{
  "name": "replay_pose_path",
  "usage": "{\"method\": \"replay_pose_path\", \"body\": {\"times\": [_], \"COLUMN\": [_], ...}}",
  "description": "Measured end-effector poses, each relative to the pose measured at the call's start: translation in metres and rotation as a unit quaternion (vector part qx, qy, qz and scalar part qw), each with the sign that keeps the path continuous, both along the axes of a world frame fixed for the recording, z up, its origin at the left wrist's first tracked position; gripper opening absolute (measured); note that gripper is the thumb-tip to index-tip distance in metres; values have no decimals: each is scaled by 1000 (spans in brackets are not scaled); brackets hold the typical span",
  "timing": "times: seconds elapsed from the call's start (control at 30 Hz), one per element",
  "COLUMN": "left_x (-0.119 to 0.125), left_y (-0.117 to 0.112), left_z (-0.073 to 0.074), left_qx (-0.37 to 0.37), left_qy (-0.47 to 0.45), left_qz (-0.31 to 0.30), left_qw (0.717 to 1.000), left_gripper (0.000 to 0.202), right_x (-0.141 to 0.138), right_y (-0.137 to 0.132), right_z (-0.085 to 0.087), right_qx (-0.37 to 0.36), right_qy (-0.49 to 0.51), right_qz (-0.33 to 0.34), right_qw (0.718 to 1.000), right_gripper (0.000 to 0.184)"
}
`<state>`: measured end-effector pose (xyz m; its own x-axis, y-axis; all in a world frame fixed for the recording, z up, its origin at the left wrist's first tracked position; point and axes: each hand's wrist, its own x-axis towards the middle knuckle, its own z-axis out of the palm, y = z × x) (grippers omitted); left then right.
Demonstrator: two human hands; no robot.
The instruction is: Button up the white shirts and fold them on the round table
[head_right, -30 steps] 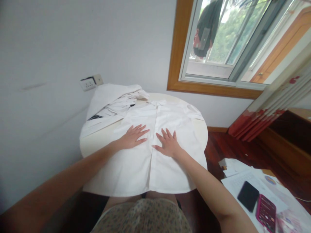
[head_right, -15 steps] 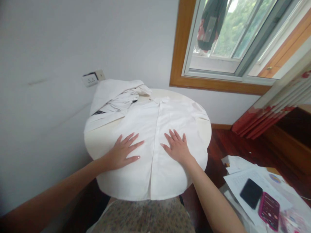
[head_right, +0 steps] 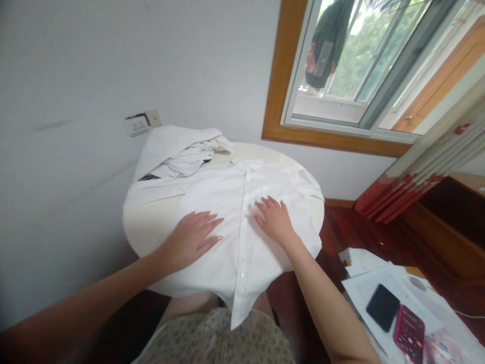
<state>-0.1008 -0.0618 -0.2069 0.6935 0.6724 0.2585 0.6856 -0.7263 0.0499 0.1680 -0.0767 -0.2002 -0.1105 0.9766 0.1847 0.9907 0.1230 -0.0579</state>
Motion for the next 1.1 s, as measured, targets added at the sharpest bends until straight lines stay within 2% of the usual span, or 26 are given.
{"method": "replay_pose_path", "body": {"times": [0.03, 0.1, 0.2, 0.3, 0.4, 0.53, 0.67, 0.77, 0.9, 1.0, 1.1], "left_x": [10, 28, 40, 28, 4, -24, -43, -53, -65, -66, -45], "left_y": [15, 46, 87, 109, 116, 120, 120, 109, 70, 41, 43], "left_z": [3, 1, -16, -34, -42, -44, -50, -55, -56, -44, -22], "left_qx": [12, 27, -6, -52, -46, -16, 30, 58, 87, 94, 82], "left_qy": [-9, -15, 5, 33, 40, 54, 45, 32, 22, 31, 52], "left_qz": [-14, -33, 1, 51, 83, 114, 116, 93, 83, 124, 130], "left_qw": [1000, 999, 1000, 997, 995, 992, 992, 994, 993, 987, 987], "left_gripper": [47, 43, 48, 59, 62, 61, 57, 57, 58, 54, 43], "right_x": [-5, -16, -20, 1, 41, 95, 119, 121, 119, 112, 83], "right_y": [15, 39, 58, 58, 54, 51, 45, 32, 4, -9, 1], "right_z": [-4, -16, -37, -49, -52, -57, -64, -69, -73, -65, -45], "right_qx": [22, 17, -23, -34, -37, -36, -28, -19, -8, -21, -4], "right_qy": [-2, -4, -1, -3, -8, -26, -40, -46, -53, -61, -73], "right_qz": [-1, -2, -14, -33, -101, -155, -162, -145, -126, -136, -161], "right_qw": [1000, 1000, 1000, 999, 994, 987, 986, 988, 990, 989, 984], "right_gripper": [49, 54, 59, 63, 65, 65, 67, 67, 66, 64, 61]}}
